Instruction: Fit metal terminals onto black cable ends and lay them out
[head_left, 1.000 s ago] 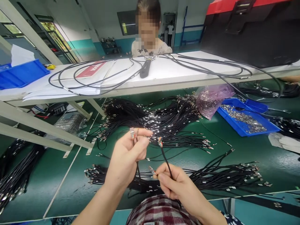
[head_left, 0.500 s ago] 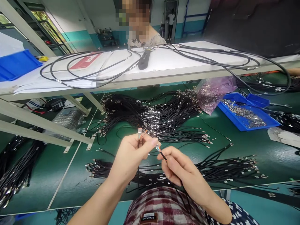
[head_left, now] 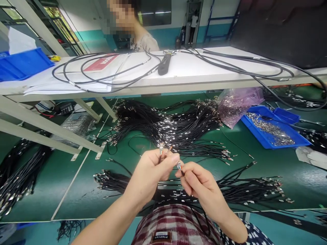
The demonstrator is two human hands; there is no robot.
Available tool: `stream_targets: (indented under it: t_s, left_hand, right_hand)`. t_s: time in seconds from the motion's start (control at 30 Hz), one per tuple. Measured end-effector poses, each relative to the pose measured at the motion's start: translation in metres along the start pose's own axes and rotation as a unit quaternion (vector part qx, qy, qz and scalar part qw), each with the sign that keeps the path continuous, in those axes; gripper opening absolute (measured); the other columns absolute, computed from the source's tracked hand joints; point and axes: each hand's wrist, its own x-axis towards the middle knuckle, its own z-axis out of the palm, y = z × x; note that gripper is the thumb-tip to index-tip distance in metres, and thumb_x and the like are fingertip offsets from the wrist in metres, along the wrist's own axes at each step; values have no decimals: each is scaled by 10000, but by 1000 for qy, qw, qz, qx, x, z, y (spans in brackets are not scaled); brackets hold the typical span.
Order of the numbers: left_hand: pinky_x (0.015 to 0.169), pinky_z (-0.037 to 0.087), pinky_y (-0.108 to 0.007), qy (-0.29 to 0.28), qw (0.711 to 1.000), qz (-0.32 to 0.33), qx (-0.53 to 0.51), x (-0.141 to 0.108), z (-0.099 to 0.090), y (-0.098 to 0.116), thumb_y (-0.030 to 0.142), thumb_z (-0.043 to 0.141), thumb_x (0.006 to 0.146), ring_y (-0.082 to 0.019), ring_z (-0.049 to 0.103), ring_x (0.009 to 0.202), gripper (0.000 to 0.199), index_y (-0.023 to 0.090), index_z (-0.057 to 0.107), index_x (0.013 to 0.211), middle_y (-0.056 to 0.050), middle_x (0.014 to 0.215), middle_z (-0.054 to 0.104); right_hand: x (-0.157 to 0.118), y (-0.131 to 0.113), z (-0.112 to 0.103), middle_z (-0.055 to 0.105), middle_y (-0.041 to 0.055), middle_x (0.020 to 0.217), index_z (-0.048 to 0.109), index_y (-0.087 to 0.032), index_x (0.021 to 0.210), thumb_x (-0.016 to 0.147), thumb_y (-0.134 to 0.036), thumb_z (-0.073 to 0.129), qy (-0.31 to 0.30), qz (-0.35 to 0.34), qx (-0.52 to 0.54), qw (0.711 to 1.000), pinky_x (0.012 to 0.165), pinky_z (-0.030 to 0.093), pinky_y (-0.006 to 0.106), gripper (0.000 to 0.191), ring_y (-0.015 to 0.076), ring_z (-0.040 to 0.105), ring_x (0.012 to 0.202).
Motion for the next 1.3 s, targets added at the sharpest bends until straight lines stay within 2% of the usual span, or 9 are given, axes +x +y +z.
stream_targets:
  t_s: [0.23,0.47,0.63,0.77,0.83,0.93,1.07,1.2,1.3]
  left_hand:
    - [514,301,-212,14,998,48,30,-4,4,-3,281,722,800,-67,421,544,172,160,624,726,18,646,588]
    - [506,303,-199,58,996,54,36,-6,0,-1,262,718,800,-46,341,507,227,161,570,660,52,624,512]
    - [513,306,-203,49,993,71,80,-8,6,-1,278,719,801,-57,332,516,224,162,585,666,60,585,447]
    - [533,331,-212,29,988,96,118,-9,14,0,299,730,795,-78,386,557,155,163,675,745,39,599,464]
    - [485,279,-204,59,987,107,105,-10,6,5,313,726,802,-69,326,516,156,176,701,872,57,580,394]
    - [427,201,-196,102,988,116,23,-13,-32,16,362,611,884,-63,205,450,223,167,694,953,79,534,260]
    - [371,238,-174,199,973,104,-54,-26,-115,22,313,467,943,-66,117,405,277,161,660,814,75,471,229]
    - [312,256,-146,343,935,35,-79,-44,-196,-7,156,467,899,-77,161,349,233,181,531,676,74,416,270]
    - [316,277,-140,386,922,10,-27,-43,-244,-54,211,500,873,-84,192,331,216,198,473,660,83,382,277]
  right_hand:
    - [2,0,2,417,-47,597,581,-194,933,997,-378,467,15,-17,-10,1000,473,241,224,226,86,316,528]
    - [-9,1,-7,654,-15,812,579,-275,1231,1009,-243,451,25,-109,-184,977,614,452,242,258,88,542,596]
    - [-14,-14,-3,686,35,1106,567,-267,1275,1009,-204,428,113,-169,-257,945,858,510,314,306,166,642,984]
    - [-12,-32,8,665,22,846,578,-242,1253,1013,-259,422,101,-120,-261,953,673,505,289,287,138,616,718]
    - [-11,-47,-1,567,-12,686,614,-226,1180,1012,-282,432,123,-92,-229,961,530,405,252,254,107,502,574]
    - [-18,-75,-51,385,-34,609,657,-193,990,994,-305,481,256,-127,-126,950,467,237,249,208,88,323,515]
    - [-40,-94,-171,242,-56,606,629,-220,903,942,-397,565,398,-127,-45,907,438,123,287,193,101,148,481]
    - [-73,-66,-276,223,-81,538,513,-238,698,930,-368,572,493,-60,-117,860,401,121,278,273,94,140,431]
    - [-93,-30,-313,331,-77,532,513,-190,707,971,-351,512,516,-55,-183,835,366,235,204,309,66,250,402]
